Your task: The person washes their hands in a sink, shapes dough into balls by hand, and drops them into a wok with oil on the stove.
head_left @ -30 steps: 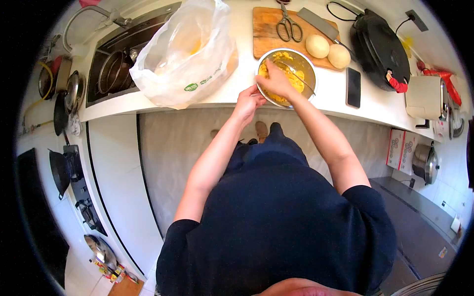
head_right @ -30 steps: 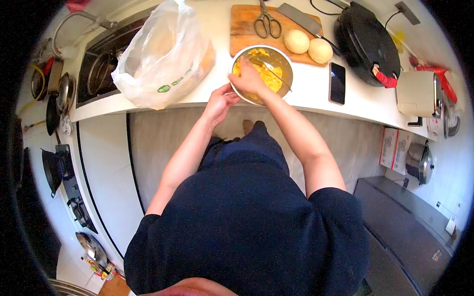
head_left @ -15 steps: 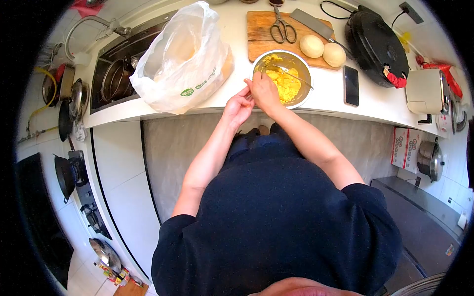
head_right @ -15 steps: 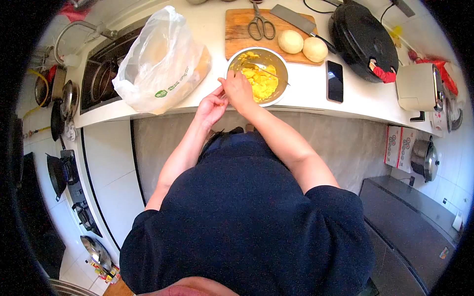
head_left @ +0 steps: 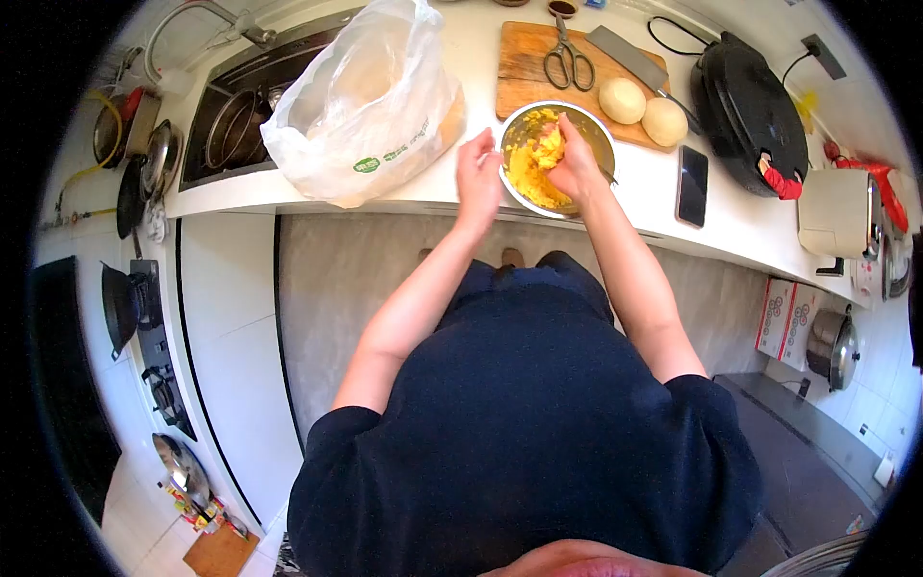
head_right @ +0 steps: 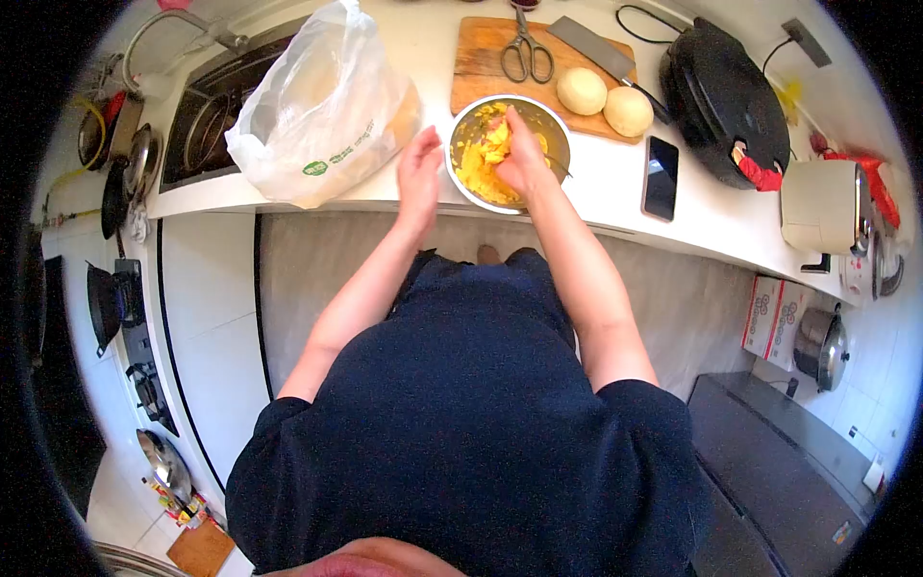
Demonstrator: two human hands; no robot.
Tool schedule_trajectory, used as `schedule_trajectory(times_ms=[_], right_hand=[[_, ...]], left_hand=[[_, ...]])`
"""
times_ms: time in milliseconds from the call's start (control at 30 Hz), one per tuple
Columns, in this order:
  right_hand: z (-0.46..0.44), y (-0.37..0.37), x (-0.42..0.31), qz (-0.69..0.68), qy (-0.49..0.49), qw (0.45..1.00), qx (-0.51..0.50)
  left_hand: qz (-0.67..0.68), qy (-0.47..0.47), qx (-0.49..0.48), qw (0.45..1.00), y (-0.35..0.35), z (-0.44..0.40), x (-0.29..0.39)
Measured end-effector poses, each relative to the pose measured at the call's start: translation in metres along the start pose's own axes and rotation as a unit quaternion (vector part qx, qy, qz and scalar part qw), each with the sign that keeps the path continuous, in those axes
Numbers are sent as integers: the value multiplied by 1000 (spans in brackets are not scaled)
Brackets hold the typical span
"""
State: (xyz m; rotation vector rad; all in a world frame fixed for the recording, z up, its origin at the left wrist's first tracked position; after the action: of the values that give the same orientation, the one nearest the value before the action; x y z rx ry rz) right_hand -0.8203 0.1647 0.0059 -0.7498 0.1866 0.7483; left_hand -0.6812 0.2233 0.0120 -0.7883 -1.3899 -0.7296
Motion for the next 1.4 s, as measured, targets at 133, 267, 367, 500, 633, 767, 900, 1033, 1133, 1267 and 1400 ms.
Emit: schedule_trajectory(times_ms=[133,267,367,500,633,767,900,1033,1133,1267,1400], right_hand=[[-7,12,1,28,88,994,-51],[3,13,0,-9,179,983,-35],[9,14,3,75,288,953,-62],[22,17,4,315,501,806,-23],[39,17,6,315,431,845,21],[3,38,24,221,313,917,110],[6,32,22,-18,64,988,137],[29,19,20,-52,-14,998,46],[7,22,34,-99,-40,993,-59],[7,17,26,-75,-23,992,-102],[16,12,21,-122,53,986,-97]], left_hand=[[116,113,-32,986,-44,12,-8],[288,278,-66,914,-70,23,-7],[298,320,-59,898,-76,24,-2],[271,295,-78,913,-81,18,-3],[229,290,-75,926,-86,26,-4],[162,361,-82,915,-88,36,6],[-15,180,-203,962,-84,32,9],[-255,-109,-227,933,-78,16,-13],[-284,-189,-232,911,-76,14,-3],[-262,-148,-301,905,-79,11,-7],[-216,-190,-223,931,-78,0,-30]])
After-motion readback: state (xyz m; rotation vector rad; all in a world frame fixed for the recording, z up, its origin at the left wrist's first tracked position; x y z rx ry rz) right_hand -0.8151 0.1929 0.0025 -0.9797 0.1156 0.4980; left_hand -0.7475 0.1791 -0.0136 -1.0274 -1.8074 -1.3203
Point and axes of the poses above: each hand's wrist, its own z-axis away from the middle knuckle, its own y-axis out of the back of the hand, x = y × z, the point moved 4 cm from there along -z, towards the middle knuckle, and after that the axes turned 13 degrees about x, right-handed, at the moved point
